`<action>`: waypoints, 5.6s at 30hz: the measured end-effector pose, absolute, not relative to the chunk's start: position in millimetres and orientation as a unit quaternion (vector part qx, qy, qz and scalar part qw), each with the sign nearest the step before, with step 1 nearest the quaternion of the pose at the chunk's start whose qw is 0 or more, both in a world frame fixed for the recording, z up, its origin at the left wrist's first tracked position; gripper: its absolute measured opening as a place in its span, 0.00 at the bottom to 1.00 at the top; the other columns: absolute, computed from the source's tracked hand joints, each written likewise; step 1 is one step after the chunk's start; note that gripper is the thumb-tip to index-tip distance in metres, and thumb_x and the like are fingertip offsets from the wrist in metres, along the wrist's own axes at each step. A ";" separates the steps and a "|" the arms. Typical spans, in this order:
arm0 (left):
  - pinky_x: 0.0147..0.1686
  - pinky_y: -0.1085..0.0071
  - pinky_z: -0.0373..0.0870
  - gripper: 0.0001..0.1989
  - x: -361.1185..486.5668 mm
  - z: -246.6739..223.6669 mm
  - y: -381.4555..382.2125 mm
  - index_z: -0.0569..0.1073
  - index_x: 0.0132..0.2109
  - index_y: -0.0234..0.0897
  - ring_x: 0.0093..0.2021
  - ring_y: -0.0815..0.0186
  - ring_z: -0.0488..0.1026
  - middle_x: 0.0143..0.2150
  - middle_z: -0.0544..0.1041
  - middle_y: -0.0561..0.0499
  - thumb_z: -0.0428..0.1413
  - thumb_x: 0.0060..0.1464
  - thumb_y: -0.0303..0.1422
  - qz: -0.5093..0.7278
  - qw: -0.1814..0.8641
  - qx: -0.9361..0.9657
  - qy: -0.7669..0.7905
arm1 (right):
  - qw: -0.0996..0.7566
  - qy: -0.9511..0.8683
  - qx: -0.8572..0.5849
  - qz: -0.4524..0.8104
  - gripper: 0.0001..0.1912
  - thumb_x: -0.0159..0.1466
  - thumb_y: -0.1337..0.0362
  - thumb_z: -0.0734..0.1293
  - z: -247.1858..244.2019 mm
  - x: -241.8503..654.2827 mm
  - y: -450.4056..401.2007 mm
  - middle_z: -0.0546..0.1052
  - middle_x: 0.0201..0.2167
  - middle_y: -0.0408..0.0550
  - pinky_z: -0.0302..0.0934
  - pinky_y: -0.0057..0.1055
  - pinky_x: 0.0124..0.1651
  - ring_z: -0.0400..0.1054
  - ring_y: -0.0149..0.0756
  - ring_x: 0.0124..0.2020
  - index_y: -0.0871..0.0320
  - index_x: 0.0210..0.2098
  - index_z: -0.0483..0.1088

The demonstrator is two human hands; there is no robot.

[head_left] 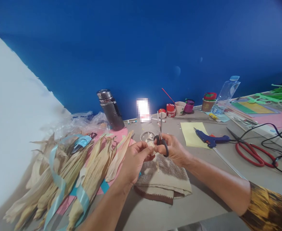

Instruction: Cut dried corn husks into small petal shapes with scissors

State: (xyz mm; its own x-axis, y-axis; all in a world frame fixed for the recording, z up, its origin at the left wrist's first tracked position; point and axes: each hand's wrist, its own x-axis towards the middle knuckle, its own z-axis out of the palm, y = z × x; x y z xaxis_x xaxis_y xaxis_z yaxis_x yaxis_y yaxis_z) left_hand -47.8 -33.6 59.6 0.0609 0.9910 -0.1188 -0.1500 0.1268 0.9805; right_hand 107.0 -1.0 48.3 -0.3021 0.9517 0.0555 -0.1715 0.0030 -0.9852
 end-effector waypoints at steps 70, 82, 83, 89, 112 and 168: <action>0.40 0.65 0.72 0.04 -77.8 90.1 -37.5 0.72 0.24 0.35 0.30 0.66 0.72 0.25 0.73 0.52 0.59 0.44 0.29 0.580 0.515 0.459 0.434 | 0.255 -0.686 -0.343 0.588 0.23 0.50 0.47 0.74 39.7 107.9 -9.3 0.73 0.16 0.42 0.44 0.25 0.22 0.56 0.26 0.18 0.60 0.21 0.66; 0.38 0.68 0.70 0.05 -80.5 91.5 -39.2 0.71 0.23 0.36 0.29 0.67 0.70 0.23 0.71 0.53 0.58 0.44 0.29 0.569 0.506 0.471 0.445 | 0.264 -0.664 -0.355 0.603 0.25 0.47 0.46 0.76 41.5 105.9 -9.4 0.69 0.15 0.41 0.47 0.25 0.22 0.57 0.27 0.18 0.58 0.19 0.63; 0.38 0.69 0.69 0.05 -80.4 91.9 -39.4 0.71 0.23 0.36 0.29 0.67 0.70 0.23 0.71 0.53 0.58 0.44 0.28 0.567 0.505 0.472 0.447 | 0.274 -0.660 -0.351 0.605 0.25 0.47 0.47 0.76 40.9 105.7 -8.4 0.69 0.16 0.41 0.47 0.25 0.22 0.56 0.27 0.18 0.58 0.19 0.64; 0.35 0.70 0.67 0.05 -75.2 94.6 -42.2 0.71 0.23 0.36 0.28 0.66 0.71 0.23 0.72 0.52 0.57 0.44 0.28 0.468 0.537 0.531 0.459 | 0.394 -0.603 -0.305 0.623 0.22 0.50 0.52 0.76 43.2 107.5 -6.3 0.71 0.27 0.43 0.54 0.25 0.28 0.60 0.29 0.27 0.61 0.35 0.71; 0.33 0.71 0.69 0.14 -29.6 57.2 -41.9 0.72 0.33 0.35 0.30 0.69 0.70 0.30 0.73 0.52 0.66 0.46 0.38 0.539 0.632 0.384 0.404 | 0.608 -0.453 -0.329 0.563 0.15 0.50 0.60 0.74 38.1 102.9 -4.2 0.70 0.25 0.41 0.57 0.26 0.29 0.61 0.28 0.26 0.59 0.33 0.70; 0.35 0.70 0.71 0.03 -63.9 82.3 -38.9 0.74 0.30 0.34 0.28 0.69 0.71 0.27 0.75 0.53 0.60 0.49 0.30 0.640 0.524 0.410 0.385 | 0.258 -0.683 -0.259 0.633 0.29 0.50 0.39 0.72 50.3 117.3 -6.0 0.65 0.18 0.40 0.59 0.25 0.26 0.65 0.31 0.22 0.59 0.23 0.63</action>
State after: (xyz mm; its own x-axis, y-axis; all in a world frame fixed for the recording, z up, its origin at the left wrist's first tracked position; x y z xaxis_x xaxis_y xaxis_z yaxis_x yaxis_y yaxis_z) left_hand -63.9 -38.9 82.3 -0.1142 0.9861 0.1208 -0.3557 -0.1541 0.9218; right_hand 117.3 -6.0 50.3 -0.7334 0.6794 0.0250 0.0268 0.0657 -0.9975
